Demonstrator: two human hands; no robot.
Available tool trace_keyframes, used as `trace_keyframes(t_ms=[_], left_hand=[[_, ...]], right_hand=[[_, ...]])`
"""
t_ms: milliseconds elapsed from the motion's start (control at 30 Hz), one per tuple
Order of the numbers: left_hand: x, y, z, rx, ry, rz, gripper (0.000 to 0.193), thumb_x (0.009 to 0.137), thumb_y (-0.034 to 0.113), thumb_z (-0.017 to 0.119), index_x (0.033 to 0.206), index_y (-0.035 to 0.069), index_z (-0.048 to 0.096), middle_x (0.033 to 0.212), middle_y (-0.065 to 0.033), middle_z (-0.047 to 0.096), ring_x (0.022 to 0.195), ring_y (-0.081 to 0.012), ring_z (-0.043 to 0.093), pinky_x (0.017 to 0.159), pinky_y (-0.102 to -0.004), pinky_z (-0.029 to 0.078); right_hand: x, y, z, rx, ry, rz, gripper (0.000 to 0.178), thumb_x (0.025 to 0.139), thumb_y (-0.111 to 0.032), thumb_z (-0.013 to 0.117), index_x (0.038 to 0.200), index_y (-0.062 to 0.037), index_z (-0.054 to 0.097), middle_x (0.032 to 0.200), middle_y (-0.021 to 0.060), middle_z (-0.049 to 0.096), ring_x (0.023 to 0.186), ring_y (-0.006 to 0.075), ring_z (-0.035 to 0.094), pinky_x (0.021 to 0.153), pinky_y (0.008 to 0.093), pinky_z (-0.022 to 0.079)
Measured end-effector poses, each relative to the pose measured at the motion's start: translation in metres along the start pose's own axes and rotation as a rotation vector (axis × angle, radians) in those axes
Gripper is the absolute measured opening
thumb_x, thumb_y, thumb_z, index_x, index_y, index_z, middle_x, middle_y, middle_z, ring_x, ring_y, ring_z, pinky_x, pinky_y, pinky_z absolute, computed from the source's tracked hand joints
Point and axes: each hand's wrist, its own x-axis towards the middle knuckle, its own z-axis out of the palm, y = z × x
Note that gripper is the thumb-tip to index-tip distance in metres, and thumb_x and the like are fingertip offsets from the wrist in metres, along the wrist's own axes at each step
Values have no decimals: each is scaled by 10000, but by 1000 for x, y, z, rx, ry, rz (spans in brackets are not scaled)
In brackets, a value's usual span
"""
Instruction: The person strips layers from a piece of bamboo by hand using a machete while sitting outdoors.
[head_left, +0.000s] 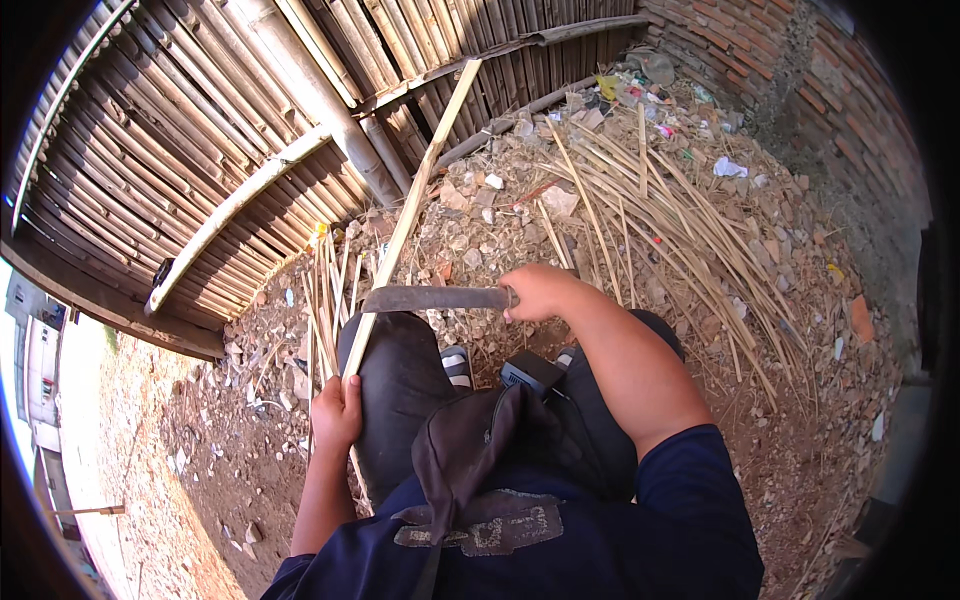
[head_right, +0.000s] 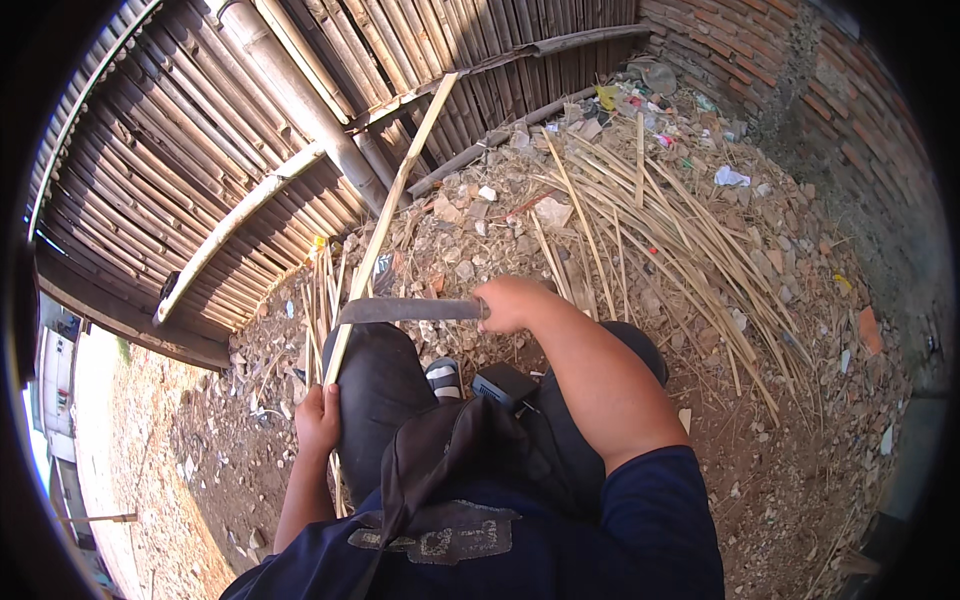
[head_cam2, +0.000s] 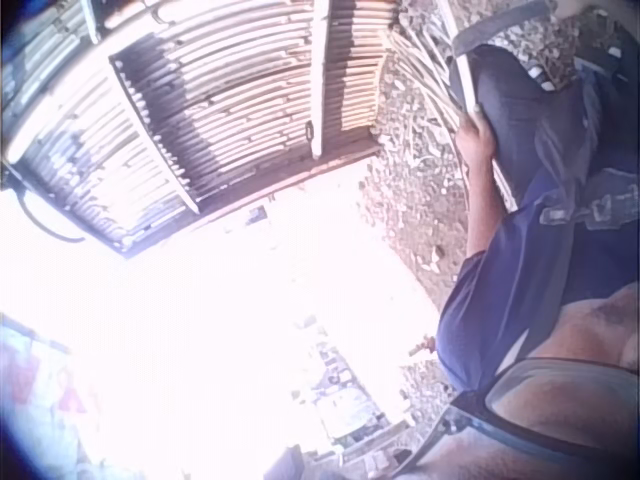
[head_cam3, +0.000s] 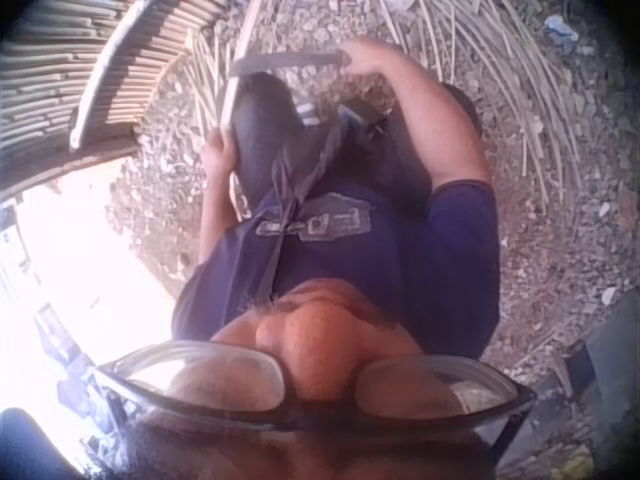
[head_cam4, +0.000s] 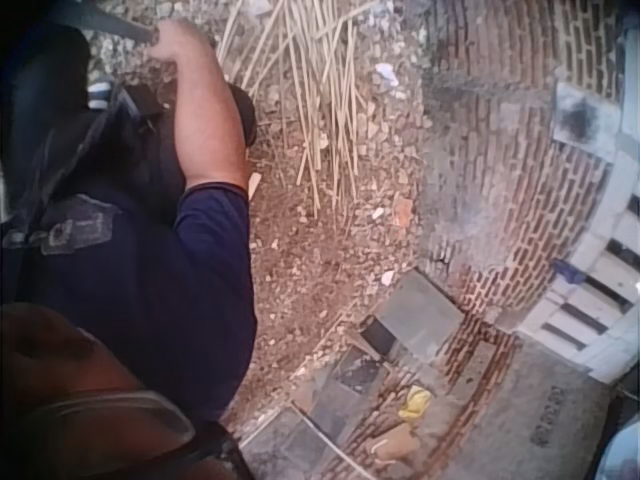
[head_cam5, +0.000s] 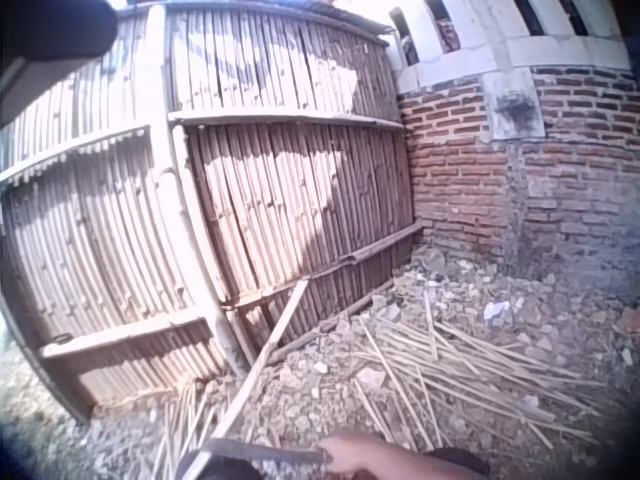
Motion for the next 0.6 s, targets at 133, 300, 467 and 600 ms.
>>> trace_keyframes(t_ms=[133,300,467,600], left_hand=[[-1,-3,2,25,20,16,518,1030,429,587,733,10,514,609,-201,559,561,-354,585,564,-467,443],[0,0,-1,68,-3,8,517,1022,436,591,733,17,501,614,-211,567,585,-405,607,570,-487,449],[-1,0,-1,81,30,52,499,1019,417,597,737,20,491,612,-217,567,578,-430,599,566,-510,447],[-1,-3,0,74,35,83,488,1017,412,602,747,21,488,612,-220,567,577,-436,598,564,-519,447]], right_hand=[[-3,-2,-2,-25,38,-1,382,822,-355,791,1108,-118,701,985,173,730,973,377,704,836,492,548],[-10,-16,-7,-72,58,-18,399,809,-370,797,1111,-129,698,958,170,729,952,370,711,816,502,553],[-7,-11,-7,-70,79,-29,395,793,-375,804,1095,-141,705,940,159,732,934,366,713,802,503,555],[-8,-15,-12,-99,77,19,370,783,-334,785,1106,-168,711,970,137,739,967,355,714,815,509,559]])
